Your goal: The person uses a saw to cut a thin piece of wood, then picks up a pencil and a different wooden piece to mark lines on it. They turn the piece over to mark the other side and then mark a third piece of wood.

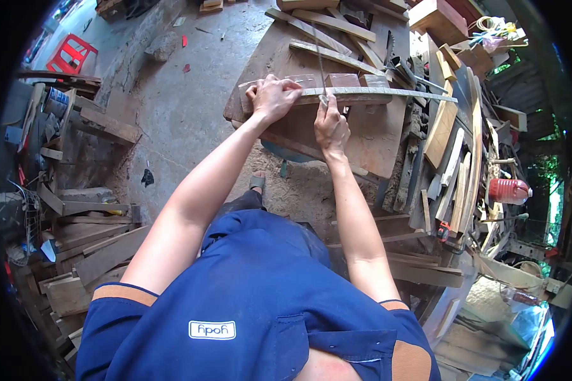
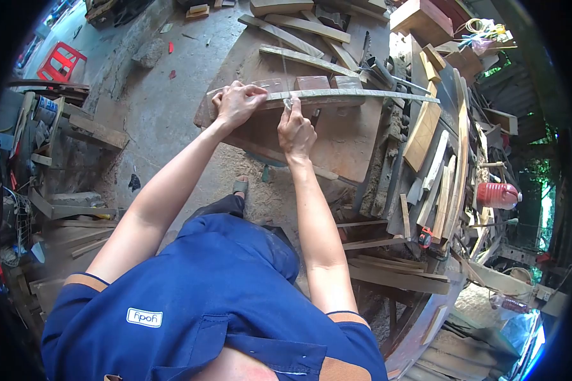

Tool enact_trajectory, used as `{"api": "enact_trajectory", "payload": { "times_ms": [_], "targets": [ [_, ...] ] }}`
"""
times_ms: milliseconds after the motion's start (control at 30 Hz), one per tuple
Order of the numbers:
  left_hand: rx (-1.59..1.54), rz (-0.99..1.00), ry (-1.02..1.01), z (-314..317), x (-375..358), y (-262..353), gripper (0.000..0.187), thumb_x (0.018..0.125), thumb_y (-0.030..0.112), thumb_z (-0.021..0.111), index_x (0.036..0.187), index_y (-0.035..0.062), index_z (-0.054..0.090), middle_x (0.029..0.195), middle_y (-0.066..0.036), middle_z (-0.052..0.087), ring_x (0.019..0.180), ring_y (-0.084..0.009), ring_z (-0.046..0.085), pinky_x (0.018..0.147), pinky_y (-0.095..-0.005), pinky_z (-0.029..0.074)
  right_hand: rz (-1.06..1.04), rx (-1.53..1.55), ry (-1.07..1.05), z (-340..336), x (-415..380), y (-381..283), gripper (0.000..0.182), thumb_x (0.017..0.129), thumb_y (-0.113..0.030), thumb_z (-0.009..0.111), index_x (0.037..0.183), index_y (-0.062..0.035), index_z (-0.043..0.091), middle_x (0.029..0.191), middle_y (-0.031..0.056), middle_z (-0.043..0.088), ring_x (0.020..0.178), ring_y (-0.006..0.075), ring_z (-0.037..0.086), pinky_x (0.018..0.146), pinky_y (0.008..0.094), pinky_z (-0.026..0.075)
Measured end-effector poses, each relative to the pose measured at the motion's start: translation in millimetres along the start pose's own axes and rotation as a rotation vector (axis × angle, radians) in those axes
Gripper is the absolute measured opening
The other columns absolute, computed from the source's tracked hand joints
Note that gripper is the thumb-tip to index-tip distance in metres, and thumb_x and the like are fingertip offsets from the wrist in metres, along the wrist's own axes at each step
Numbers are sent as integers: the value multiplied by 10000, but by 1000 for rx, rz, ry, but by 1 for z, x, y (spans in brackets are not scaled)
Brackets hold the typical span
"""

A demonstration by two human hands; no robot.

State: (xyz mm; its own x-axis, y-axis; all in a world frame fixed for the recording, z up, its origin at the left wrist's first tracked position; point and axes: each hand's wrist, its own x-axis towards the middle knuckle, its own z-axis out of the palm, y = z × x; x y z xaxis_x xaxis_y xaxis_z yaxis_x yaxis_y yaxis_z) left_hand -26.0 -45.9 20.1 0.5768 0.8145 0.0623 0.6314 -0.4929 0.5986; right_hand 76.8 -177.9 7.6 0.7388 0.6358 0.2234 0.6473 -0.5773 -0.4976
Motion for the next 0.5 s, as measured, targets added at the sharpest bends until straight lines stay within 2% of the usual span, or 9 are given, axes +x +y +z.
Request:
{"api": "enact_trajectory", "payload": {
  "times_ms": [33, 67, 167, 200, 300, 367, 400, 433, 500],
  "targets": [
    [-18, 93, -15, -4, -4, -5, 265, 811, 458, 727, 1024, 305, 767, 1069, -45, 597, 1175, -251, 503, 1042, -495, 228, -12, -36, -22, -5, -2, -3, 403, 998, -330, 465, 1358, -153, 507, 755, 265, 680, 741, 463, 679, 668, 552, 556],
    [-27, 174, 37, -6, -10, -10, 242, 802, 388, 749, 1012, 270, 776, 1039, -40, 627, 1141, -243, 547, 1044, -457, 285, -23, -71, -47, -9, -3, -5, 417, 997, -335, 466, 1380, -174, 497, 754, 262, 681, 736, 460, 680, 662, 549, 557],
    [-195, 187, 56, -2, -5, -24, 200, 790, 302, 764, 980, 241, 784, 991, -28, 660, 1062, -234, 592, 1010, -407, 351, -45, -15, -34, -1, -7, -3, 419, 996, -338, 468, 1390, -196, 492, 750, 260, 682, 727, 458, 682, 645, 547, 557],
    [-146, 211, 132, -1, -7, -21, 172, 788, 256, 766, 955, 219, 788, 953, -17, 678, 995, -232, 618, 958, -373, 420, -46, -15, -37, -1, -7, -4, 419, 996, -338, 468, 1390, -196, 492, 750, 260, 682, 727, 458, 682, 645, 547, 557],
    [-84, 219, 170, -1, -9, -16, 178, 784, 252, 771, 955, 204, 788, 959, -20, 676, 991, -236, 619, 929, -370, 448, -68, 2, -47, -6, -8, -7, 405, 1001, -329, 463, 1373, -173, 499, 748, 258, 682, 720, 460, 680, 629, 545, 555],
    [-79, 224, 180, -1, -8, -15, 183, 781, 250, 774, 956, 197, 787, 959, -24, 676, 985, -238, 620, 921, -370, 460, -45, 15, -89, -11, -10, -13, 370, 1009, -329, 450, 1314, -131, 521, 758, 261, 682, 722, 461, 679, 625, 547, 552],
    [-80, 236, 187, 1, -7, -14, 187, 778, 248, 776, 956, 190, 787, 959, -29, 676, 979, -241, 622, 912, -369, 473, -84, 60, -74, -14, -14, -20, 318, 1023, -342, 421, 1173, -91, 546, 753, 256, 682, 715, 463, 676, 615, 555, 546],
    [-82, 231, 187, 2, -5, -14, 187, 778, 248, 776, 956, 190, 787, 959, -29, 676, 979, -241, 622, 912, -369, 473, -86, 58, -80, -16, -18, -24, 318, 1023, -342, 421, 1173, -91, 546, 753, 256, 682, 715, 463, 676, 615, 555, 546],
    [-121, 210, 157, 3, -2, -14, 197, 773, 242, 780, 962, 189, 785, 963, -37, 676, 982, -243, 621, 931, -380, 468, -33, 23, -174, -17, -26, -30, 319, 1031, -365, 397, 1065, -78, 530, 763, 261, 681, 740, 473, 671, 634, 570, 538]
  ]
}}
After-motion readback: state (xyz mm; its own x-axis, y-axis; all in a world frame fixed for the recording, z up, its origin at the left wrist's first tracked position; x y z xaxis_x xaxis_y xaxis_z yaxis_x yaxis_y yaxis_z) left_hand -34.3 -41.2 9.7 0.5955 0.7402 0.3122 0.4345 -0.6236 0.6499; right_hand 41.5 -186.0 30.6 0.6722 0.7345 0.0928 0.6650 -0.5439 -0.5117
